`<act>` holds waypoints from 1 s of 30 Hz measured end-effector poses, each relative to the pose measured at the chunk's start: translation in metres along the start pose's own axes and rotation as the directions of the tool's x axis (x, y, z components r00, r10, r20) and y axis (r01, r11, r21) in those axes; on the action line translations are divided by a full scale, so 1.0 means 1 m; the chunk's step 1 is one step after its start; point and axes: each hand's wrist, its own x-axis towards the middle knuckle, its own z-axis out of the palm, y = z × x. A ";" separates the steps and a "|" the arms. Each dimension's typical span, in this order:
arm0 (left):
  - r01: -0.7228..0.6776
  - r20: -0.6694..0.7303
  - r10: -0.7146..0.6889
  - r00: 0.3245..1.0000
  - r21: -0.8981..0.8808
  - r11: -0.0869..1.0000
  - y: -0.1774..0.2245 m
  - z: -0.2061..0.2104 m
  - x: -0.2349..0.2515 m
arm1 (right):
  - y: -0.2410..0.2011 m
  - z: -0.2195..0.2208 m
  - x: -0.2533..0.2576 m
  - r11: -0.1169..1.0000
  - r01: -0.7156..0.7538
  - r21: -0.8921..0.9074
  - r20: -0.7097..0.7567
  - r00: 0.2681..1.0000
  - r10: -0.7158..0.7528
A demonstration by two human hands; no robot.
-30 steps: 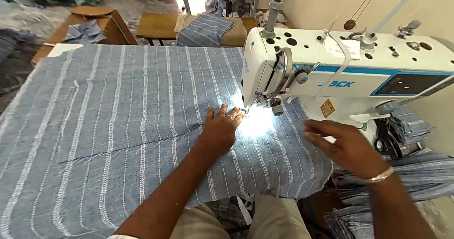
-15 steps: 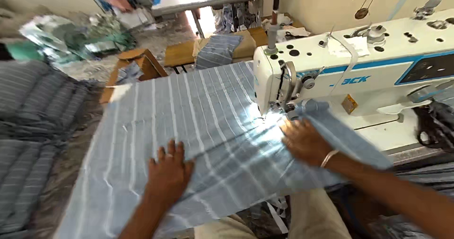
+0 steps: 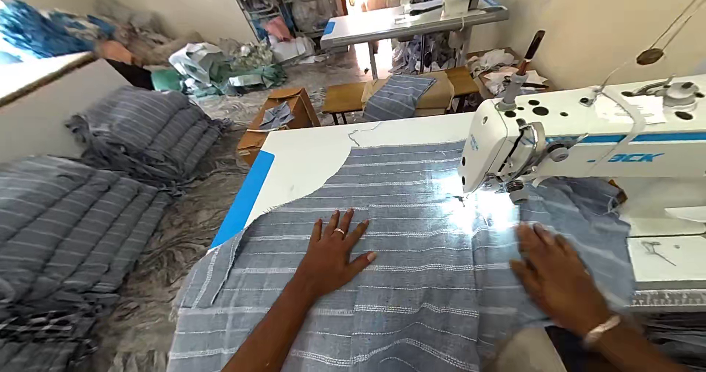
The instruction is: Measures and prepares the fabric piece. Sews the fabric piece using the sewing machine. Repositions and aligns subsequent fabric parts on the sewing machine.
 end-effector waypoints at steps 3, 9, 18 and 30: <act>0.024 -0.033 -0.024 0.999 -0.006 1.000 0.014 0.000 -0.011 | 0.126 -0.044 -0.013 0.985 0.162 -0.060 0.139 0.979 -0.152; 0.056 -0.012 -0.059 0.998 -0.134 0.989 0.025 -0.013 -0.009 | 0.092 -0.080 0.009 0.971 0.053 -0.233 0.083 0.996 -0.034; 0.064 0.059 -0.063 0.996 -0.009 0.998 0.060 0.005 0.037 | -0.123 -0.029 0.046 0.777 -0.483 0.404 0.263 0.875 0.407; 0.141 0.036 -0.140 0.989 -0.025 0.990 0.079 0.000 0.005 | -0.111 -0.008 -0.047 0.682 -0.480 0.552 0.224 0.873 0.433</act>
